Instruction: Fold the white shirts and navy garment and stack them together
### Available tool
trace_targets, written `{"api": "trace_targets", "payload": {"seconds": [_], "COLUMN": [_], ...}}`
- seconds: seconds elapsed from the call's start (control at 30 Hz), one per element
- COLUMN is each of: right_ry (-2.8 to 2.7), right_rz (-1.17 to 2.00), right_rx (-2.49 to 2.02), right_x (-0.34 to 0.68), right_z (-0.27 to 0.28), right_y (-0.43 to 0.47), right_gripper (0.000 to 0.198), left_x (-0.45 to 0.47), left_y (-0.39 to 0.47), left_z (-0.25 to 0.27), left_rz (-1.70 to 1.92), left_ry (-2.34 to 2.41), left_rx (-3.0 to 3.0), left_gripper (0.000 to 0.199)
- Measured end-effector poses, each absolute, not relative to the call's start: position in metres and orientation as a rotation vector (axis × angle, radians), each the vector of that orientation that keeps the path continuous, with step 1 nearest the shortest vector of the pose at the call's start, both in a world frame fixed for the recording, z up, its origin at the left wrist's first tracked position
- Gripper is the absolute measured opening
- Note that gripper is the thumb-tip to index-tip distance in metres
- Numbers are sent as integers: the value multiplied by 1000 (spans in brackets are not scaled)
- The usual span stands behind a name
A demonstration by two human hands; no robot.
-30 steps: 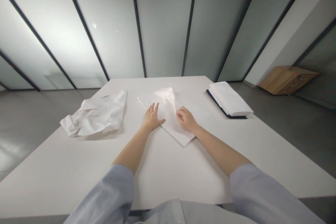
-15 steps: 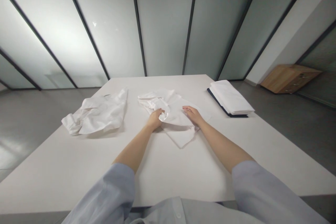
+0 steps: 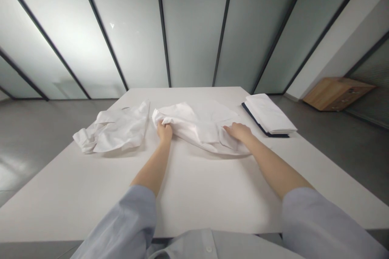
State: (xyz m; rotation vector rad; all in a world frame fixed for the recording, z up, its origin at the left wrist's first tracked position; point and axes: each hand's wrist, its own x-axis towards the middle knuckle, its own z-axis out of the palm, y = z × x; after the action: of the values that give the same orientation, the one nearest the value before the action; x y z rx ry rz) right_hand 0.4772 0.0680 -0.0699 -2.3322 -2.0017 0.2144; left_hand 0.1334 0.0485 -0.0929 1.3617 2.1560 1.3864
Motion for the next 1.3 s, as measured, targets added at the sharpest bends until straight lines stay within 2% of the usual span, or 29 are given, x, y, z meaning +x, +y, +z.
{"api": "trace_targets", "payload": {"seconds": [0.13,0.2,0.4,0.5,0.53,0.63,0.7,0.83,0.93,1.0,1.17,1.3], "right_ry": [-2136,-2131,-1938,-1867,-1860,-1864,-1850,-1768,-1796,-1809,-1541,-969], "right_rz": [229,178,387,594,686,948,1136,1513,1587,1454,627,548], "right_rx": [-2306,-2221,-2141,-1935,-1832,-1478,-1296,-1099,-1096,-1115,-1382,-1544], "right_x": [499,499,477,455,445,409,385,361,371,391,464,512], "right_z": [-55,-60,-90,-91,-90,-87,-86,-80,-71,-66,-74,-88], "right_y": [78,81,90,98,99,92,79,52,43,43,48,58], "right_gripper": [57,58,59,58,56,49,48,52,52,52,34,17], "left_x": [133,136,154,168,173,185,189,186,182,181,187,187], "left_y": [47,44,35,29,27,23,22,23,24,24,24,27], "left_z": [-91,-89,-85,-85,-86,-88,-87,-83,-80,-80,-82,-79], "left_rz": [1587,1531,771,574,561,569,546,383,336,345,398,538], "left_ry": [2246,2243,2098,2019,2010,2001,1930,1701,1612,1603,1718,1756], "left_rx": [1298,1454,2047,2195,2227,2323,2429,2543,2541,2563,2527,2445], "left_gripper": [47,49,49,54,61,99,109,93,75,63,44,27]}}
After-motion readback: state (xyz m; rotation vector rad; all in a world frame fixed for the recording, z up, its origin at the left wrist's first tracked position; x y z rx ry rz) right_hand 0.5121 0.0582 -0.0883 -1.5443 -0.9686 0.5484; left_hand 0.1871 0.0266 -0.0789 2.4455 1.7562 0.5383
